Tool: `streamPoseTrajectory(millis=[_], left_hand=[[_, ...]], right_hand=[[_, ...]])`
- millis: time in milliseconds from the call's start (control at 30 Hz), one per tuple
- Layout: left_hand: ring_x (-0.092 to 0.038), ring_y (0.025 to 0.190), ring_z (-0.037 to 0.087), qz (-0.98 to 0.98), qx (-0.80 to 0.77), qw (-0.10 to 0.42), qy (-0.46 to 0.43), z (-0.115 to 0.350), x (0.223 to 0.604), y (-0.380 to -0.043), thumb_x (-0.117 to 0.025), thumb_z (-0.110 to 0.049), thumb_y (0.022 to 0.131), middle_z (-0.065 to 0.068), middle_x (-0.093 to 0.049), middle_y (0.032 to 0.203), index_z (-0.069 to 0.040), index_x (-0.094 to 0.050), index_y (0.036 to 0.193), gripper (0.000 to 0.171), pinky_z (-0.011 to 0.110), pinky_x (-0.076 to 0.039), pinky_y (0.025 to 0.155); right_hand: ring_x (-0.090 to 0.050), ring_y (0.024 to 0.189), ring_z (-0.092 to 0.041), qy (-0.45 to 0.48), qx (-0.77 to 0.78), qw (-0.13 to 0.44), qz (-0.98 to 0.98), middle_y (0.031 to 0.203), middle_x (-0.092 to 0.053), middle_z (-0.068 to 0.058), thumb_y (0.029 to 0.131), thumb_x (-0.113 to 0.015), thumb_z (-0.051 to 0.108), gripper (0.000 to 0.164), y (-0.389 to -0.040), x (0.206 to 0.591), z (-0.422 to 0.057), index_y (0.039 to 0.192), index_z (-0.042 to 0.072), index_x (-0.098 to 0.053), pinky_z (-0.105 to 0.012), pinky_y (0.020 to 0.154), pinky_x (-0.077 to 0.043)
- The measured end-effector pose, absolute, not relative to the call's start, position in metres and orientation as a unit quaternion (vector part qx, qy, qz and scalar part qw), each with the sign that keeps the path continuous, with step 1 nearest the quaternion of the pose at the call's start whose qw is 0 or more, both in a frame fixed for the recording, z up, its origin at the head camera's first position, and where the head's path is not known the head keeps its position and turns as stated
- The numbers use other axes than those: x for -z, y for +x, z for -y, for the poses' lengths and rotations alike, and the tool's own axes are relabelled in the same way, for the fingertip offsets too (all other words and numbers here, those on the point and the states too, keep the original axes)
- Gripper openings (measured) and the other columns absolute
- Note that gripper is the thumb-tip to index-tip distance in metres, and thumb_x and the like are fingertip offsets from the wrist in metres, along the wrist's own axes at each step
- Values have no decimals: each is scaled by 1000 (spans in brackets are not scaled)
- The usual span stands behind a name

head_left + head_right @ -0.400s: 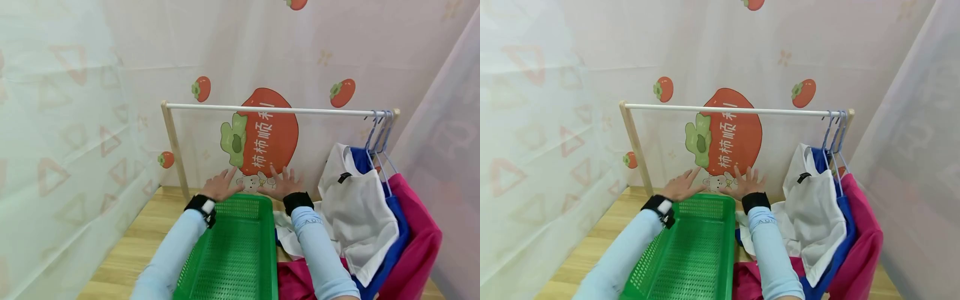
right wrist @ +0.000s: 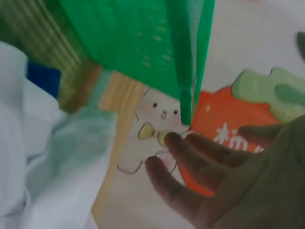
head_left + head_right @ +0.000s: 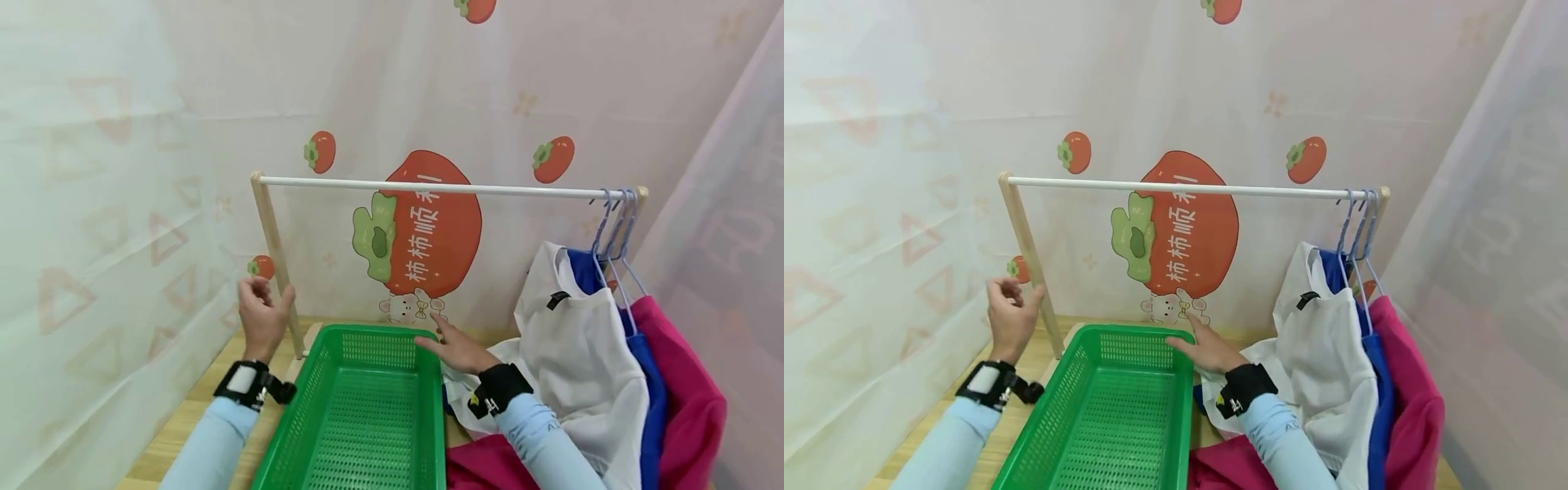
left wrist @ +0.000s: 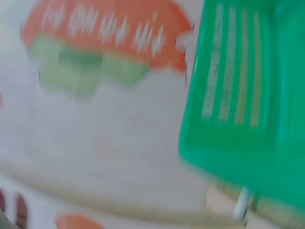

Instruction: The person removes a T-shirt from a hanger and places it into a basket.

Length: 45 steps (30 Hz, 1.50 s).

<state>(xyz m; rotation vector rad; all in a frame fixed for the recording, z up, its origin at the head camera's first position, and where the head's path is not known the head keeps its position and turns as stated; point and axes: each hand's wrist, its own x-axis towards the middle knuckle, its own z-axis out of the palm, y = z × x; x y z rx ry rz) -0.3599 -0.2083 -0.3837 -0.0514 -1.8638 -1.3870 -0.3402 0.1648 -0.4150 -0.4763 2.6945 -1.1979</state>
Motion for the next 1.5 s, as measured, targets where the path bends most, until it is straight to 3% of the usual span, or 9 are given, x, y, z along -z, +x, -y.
streamPoseTrajectory(millis=[133,233,367,467,600,767,1000,1233,1500], left_hand=[[-50,122,33,761,570,309,29,234,382,-397,-76,-39,95,22,-44,144,-8,-30,157,83,39,-43,98],[-56,123,24,773,587,238,19,249,388,-418,-74,-47,96,12,-56,139,-10,-40,155,77,38,-46,100],[-69,80,5,714,675,189,3,265,400,-424,-72,-39,101,-7,-72,83,-3,-72,100,35,22,-56,78],[-55,46,4,645,741,187,11,266,399,-413,-66,-29,105,-8,-55,50,-11,-57,63,47,18,-48,51],[-34,38,4,625,751,211,25,251,387,-390,-59,-25,109,-10,-36,44,-17,-41,59,53,21,-28,42],[-32,39,2,623,751,220,4,226,375,-377,-55,-21,109,-12,-35,43,-16,-39,56,55,20,-28,42],[-31,39,2,624,752,212,-15,203,378,-389,-53,-21,109,-12,-33,43,-17,-37,56,56,19,-26,42],[-35,41,2,666,719,199,-6,203,379,-378,-51,-31,112,-12,-37,45,-17,-39,60,55,19,-30,43],[-36,40,5,693,695,193,-22,212,374,-379,-49,-35,112,-9,-37,46,-14,-41,59,58,22,-31,44]], right_hand=[[-40,154,-42,-172,377,46,-909,169,-36,-20,104,-65,46,86,-314,414,-164,168,8,-21,-63,120,-37],[-41,154,-38,-180,331,5,-926,167,-40,-18,103,-68,42,81,-290,404,-160,166,9,-29,-60,120,-40],[-59,136,-38,-202,260,-158,-931,149,-59,-19,99,-73,32,69,-263,373,-163,157,8,-46,-59,106,-51],[-64,116,-42,-184,223,-350,-891,127,-67,-23,93,-77,21,53,-259,337,-184,141,4,-60,-58,94,-53],[-55,112,-51,-45,200,-498,-842,121,-59,-33,92,-72,19,44,-268,293,-233,129,-3,-63,-62,93,-45],[-51,113,-55,91,180,-480,-854,124,-58,-40,97,-62,23,49,-284,271,-283,132,-11,-57,-65,97,-42],[-58,104,-51,139,188,-451,-861,115,-68,-34,108,-53,25,36,-312,262,-293,122,-7,-61,-63,87,-47],[-63,80,-44,67,214,-479,-849,89,-63,-20,112,-48,27,34,-308,235,-258,116,-1,-66,-48,60,-42],[-58,70,-37,-17,238,-500,-833,85,-65,-20,111,-50,29,36,-253,197,-225,117,-1,-70,-40,56,-34]])
